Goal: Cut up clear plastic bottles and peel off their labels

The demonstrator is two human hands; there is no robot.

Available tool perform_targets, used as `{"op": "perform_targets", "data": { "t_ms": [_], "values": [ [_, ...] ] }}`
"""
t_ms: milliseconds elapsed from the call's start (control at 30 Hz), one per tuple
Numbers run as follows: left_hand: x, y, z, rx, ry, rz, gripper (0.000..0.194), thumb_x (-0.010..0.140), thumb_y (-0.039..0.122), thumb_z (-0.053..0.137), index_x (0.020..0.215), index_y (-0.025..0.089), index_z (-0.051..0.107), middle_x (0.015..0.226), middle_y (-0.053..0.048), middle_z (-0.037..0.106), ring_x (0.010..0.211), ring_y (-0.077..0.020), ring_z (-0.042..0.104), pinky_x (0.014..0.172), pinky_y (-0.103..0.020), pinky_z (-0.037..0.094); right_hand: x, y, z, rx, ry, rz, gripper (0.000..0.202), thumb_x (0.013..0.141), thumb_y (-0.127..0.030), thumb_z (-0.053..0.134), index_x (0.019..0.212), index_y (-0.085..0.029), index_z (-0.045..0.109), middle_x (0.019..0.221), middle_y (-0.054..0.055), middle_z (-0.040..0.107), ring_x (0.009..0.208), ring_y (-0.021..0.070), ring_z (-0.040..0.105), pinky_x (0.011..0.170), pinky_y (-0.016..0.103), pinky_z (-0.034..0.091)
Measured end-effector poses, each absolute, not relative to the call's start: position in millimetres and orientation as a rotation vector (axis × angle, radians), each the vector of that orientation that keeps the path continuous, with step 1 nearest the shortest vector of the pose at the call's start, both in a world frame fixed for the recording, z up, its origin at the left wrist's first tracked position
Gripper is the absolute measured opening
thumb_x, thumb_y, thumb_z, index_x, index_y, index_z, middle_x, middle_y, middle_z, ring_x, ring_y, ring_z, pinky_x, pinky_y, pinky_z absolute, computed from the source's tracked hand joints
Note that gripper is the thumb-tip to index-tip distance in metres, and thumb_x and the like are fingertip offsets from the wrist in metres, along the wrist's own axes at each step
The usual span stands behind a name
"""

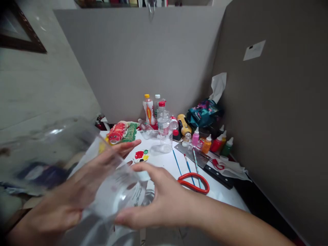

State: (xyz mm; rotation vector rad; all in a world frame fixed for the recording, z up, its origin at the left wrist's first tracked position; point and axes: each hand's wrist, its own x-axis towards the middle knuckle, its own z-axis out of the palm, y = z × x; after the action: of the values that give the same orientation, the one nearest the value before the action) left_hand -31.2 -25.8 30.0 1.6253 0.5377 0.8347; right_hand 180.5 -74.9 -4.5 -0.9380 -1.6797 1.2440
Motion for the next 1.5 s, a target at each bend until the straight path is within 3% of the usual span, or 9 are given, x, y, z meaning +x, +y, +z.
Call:
{"op": "perform_targets", "data": {
  "t_ms": [167,300,400,567,733,867,1067,1300,1500],
  "values": [
    [-12,-14,2,1.514,0.642,0.772,0.066,0.069,0.048,0.082,0.13,0.031,0.061,0.14,-0.009,0.061,0.133,-0.04,0.051,0.109,-0.056,0.042,183,-60,-21,-1.16,-1.914,0.025,0.058,0.075,-0.061,0.075,0.104,-0.012,0.061,0.09,0.011,0.071,0.083,0.0269,0.065,0.092,0.05,0.041],
    [-8,-17,2,1.691,0.848,0.862,0.048,0.07,0.044,0.081,0.112,0.026,0.066,0.134,-0.009,0.063,0.136,-0.0389,0.048,0.115,-0.056,0.035,182,-56,-29,-1.134,-1.996,-0.396,0.06,0.092,-0.068,0.049,0.071,-0.013,0.061,0.058,0.003,0.06,0.055,0.0175,0.054,0.08,0.045,0.038],
    [-12,-18,6,1.767,0.85,0.899,0.046,0.07,0.042,0.081,0.113,0.028,0.066,0.14,-0.008,0.06,0.141,-0.0383,0.041,0.117,-0.057,0.03,182,-61,-22,-1.12,-2.069,-0.249,0.056,0.103,-0.049,0.037,0.064,-0.015,0.059,0.063,0.004,0.058,0.059,0.0156,0.049,0.07,0.038,0.035],
    [-20,-16,9,1.578,0.679,0.877,0.043,0.068,0.046,0.08,0.108,0.032,0.072,0.148,-0.004,0.054,0.144,-0.0421,0.035,0.117,-0.061,0.026,192,-75,-2,-1.048,-2.057,0.399,0.04,0.101,-0.042,0.046,0.075,-0.019,0.067,0.114,0.011,0.058,0.103,0.0254,0.052,0.089,0.044,0.041],
    [-28,-17,19,1.469,0.411,0.806,0.05,0.065,0.062,0.076,0.105,0.032,0.077,0.153,-0.002,0.049,0.148,-0.0485,0.021,0.106,-0.063,0.041,206,-63,4,-0.623,-1.616,1.298,0.047,0.097,-0.048,0.052,0.063,-0.018,0.066,0.091,0.008,0.067,0.084,0.02,0.065,0.082,0.036,0.05],
    [-30,-18,22,1.479,0.389,0.844,0.051,0.063,0.05,0.082,0.112,0.036,0.075,0.15,0.001,0.052,0.151,-0.0428,0.015,0.11,-0.057,0.039,209,-42,-10,-0.609,-1.372,1.549,0.042,0.093,-0.049,0.059,0.071,-0.016,0.075,0.076,0.006,0.071,0.08,0.0197,0.066,0.093,0.038,0.047],
    [-25,-12,9,1.57,0.383,0.869,0.053,0.069,0.052,0.077,0.119,0.035,0.072,0.145,-0.004,0.057,0.154,-0.0369,0.001,0.116,-0.06,0.027,197,-38,-20,-0.497,-1.381,1.637,0.055,0.073,-0.049,0.083,0.118,-0.02,0.067,0.107,0.006,0.068,0.099,0.0208,0.063,0.089,0.033,0.047],
    [-14,-6,-7,1.478,0.699,0.932,0.093,0.064,0.066,0.078,0.146,0.035,0.046,0.162,-0.008,0.034,0.152,-0.04,0.014,0.119,-0.061,0.019,186,-51,-20,-0.944,-1.577,0.844,0.054,0.074,-0.04,0.082,0.117,-0.022,0.055,0.115,0.009,0.066,0.105,0.026,0.062,0.092,0.042,0.049],
    [-6,-23,2,1.521,0.806,0.932,0.06,0.074,0.047,0.079,0.129,0.032,0.063,0.149,-0.005,0.054,0.147,-0.0383,0.031,0.12,-0.055,0.027,182,-51,-33,-0.919,-1.934,-0.069,0.025,0.094,-0.045,0.06,0.097,-0.02,0.054,0.093,0.011,0.074,0.081,0.0238,0.068,0.101,0.057,0.042]
  ]
}}
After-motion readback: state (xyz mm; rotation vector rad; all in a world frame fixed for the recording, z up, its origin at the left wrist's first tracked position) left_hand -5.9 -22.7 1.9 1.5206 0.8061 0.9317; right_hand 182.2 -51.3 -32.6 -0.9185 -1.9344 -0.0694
